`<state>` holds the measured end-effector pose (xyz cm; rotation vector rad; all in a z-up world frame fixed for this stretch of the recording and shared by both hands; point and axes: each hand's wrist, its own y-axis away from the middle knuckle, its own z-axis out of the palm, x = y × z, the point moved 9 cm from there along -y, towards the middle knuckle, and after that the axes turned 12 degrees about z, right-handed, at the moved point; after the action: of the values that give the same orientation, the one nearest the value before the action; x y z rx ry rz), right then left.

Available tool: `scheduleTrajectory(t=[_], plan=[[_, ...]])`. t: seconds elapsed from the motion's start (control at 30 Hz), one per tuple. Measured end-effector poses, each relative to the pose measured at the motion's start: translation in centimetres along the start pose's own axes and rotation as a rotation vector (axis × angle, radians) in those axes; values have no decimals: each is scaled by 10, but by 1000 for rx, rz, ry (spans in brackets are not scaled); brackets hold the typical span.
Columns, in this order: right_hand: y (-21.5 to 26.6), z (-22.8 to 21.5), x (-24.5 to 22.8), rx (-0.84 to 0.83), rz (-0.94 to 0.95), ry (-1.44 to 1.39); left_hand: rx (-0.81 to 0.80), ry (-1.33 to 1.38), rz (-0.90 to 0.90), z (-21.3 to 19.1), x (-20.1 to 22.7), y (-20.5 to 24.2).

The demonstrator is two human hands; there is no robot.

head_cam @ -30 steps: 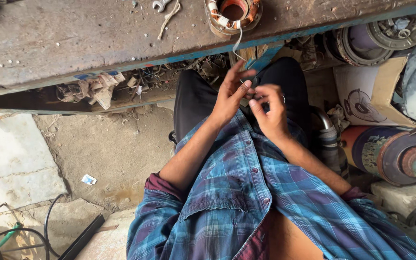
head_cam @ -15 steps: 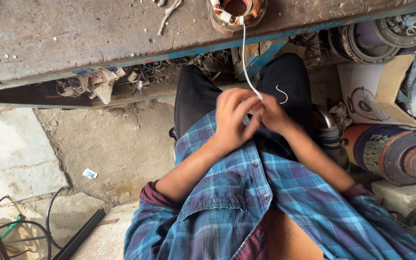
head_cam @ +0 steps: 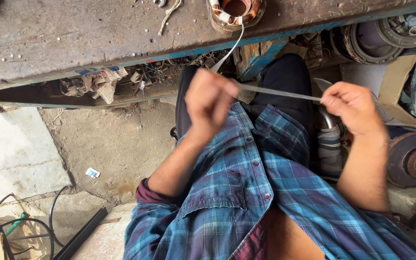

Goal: The person winds a white insulated wire around a cylindrical copper coil, repeatedly pulling and feeding the wire through slots in the coil. The hands manipulate the wire and coil continuously throughout the clip.

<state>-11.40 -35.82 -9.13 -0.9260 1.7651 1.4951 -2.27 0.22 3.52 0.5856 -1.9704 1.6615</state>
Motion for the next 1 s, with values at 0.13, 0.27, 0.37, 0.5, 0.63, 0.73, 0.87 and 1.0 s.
scheduleTrajectory(t=[0.13, 0.27, 0.37, 0.5, 0.63, 0.73, 0.87, 1.0], plan=[[11, -37, 2, 27, -49, 151, 226, -346, -132, -41, -10, -8], [9, -25, 11, 34, 2, 98, 226, -563, 58, -38, 14, -16], [3, 34, 3, -128, -93, 89, -70, -290, 31, 10, 19, -1], [-6, 104, -18, -301, -175, 130, -354, 468, -502, 98, -6, 53], [-8, 122, -36, -394, -196, 76, -376, 556, -784, 111, -33, 96], [-14, 125, -30, -407, -109, 129, -274, 449, -786, 87, -51, 101], [-12, 124, -18, -452, -167, 244, -78, 461, -823, 55, -68, 99], [-14, 100, -8, -329, -104, 21, 142, 346, -598, 10, -68, 74]])
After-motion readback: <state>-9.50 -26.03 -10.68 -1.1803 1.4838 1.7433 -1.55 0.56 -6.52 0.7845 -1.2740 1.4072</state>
